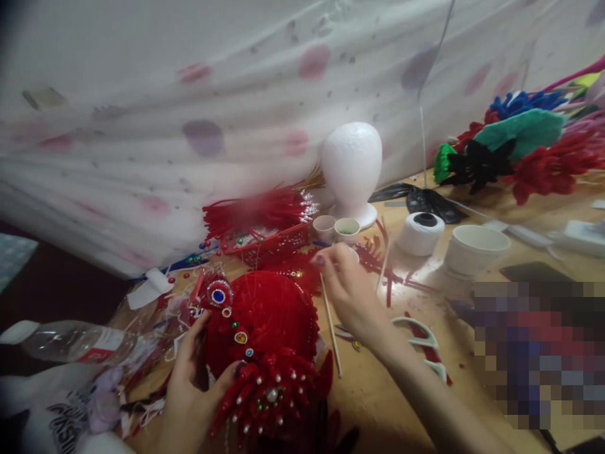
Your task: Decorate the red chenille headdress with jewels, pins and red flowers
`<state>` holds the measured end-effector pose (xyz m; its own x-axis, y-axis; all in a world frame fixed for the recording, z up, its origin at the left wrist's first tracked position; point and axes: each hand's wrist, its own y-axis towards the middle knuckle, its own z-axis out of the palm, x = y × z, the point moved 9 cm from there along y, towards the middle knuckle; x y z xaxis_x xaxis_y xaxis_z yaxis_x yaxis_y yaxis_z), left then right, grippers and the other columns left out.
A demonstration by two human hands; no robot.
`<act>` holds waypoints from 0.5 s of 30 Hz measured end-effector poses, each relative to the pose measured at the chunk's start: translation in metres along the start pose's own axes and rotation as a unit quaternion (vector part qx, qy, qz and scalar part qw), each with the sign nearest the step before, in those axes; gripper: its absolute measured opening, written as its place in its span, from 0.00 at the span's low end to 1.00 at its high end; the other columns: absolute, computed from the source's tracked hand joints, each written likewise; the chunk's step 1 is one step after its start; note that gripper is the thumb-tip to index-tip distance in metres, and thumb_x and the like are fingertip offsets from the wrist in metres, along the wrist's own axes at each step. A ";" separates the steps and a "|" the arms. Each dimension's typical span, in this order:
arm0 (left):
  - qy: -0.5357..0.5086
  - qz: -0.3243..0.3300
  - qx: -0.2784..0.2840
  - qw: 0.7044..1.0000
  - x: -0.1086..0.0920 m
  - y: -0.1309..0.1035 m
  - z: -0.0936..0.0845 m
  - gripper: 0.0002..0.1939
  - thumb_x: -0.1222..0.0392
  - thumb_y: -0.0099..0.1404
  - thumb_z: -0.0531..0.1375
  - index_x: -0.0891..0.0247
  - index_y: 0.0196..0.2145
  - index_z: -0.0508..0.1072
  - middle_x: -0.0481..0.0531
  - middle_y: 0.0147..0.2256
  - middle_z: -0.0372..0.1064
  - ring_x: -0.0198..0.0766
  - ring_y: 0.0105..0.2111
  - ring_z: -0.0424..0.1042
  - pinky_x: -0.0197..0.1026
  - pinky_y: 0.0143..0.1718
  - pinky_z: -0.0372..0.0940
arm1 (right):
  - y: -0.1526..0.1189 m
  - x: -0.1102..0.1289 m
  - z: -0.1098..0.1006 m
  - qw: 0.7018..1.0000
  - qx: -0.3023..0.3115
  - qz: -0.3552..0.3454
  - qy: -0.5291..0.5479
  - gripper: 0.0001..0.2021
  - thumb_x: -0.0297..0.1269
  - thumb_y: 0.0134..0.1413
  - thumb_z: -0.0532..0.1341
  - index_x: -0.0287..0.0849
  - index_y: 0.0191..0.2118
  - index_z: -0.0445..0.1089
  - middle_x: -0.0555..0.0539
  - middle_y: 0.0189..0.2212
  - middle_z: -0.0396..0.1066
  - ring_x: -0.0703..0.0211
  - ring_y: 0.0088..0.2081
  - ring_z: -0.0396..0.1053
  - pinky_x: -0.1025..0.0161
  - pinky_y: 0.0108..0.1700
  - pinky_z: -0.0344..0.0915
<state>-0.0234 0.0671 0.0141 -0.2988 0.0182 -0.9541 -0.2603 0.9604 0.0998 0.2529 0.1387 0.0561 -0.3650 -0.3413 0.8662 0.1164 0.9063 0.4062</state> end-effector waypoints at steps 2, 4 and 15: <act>0.003 -0.003 0.010 1.000 0.000 0.000 0.001 0.44 0.49 0.52 0.71 0.54 0.63 0.60 0.59 0.64 0.60 0.57 0.65 0.58 0.59 0.62 0.60 | -0.006 -0.010 -0.030 0.998 -0.040 0.011 -0.041 0.14 0.45 0.67 0.50 0.45 0.33 0.66 0.47 0.32 0.71 0.55 0.36 0.68 0.58 0.39 0.61; 0.005 -0.004 0.007 1.000 0.001 0.000 0.000 0.44 0.50 0.52 0.71 0.54 0.63 0.60 0.59 0.64 0.60 0.57 0.64 0.58 0.59 0.62 0.59 | -0.013 -0.015 -0.058 0.994 -0.082 0.020 -0.072 0.21 0.47 0.68 0.49 0.45 0.26 0.66 0.50 0.24 0.68 0.58 0.29 0.66 0.61 0.34 0.59; -0.057 -0.030 -0.074 0.995 0.005 -0.023 -0.024 0.26 0.47 0.61 0.65 0.55 0.55 0.70 0.54 0.61 0.66 0.51 0.63 0.62 0.52 0.64 0.59 | -0.022 0.024 0.037 0.990 0.109 -0.068 0.065 0.11 0.40 0.57 0.65 0.47 0.44 0.72 0.46 0.44 0.75 0.51 0.49 0.71 0.51 0.52 0.68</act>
<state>-0.0405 0.0384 0.0141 -0.1751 0.0006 -0.9846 -0.4094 0.9094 0.0733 0.2073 0.1201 0.0573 -0.2392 -0.4801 0.8439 -0.1322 0.8772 0.4616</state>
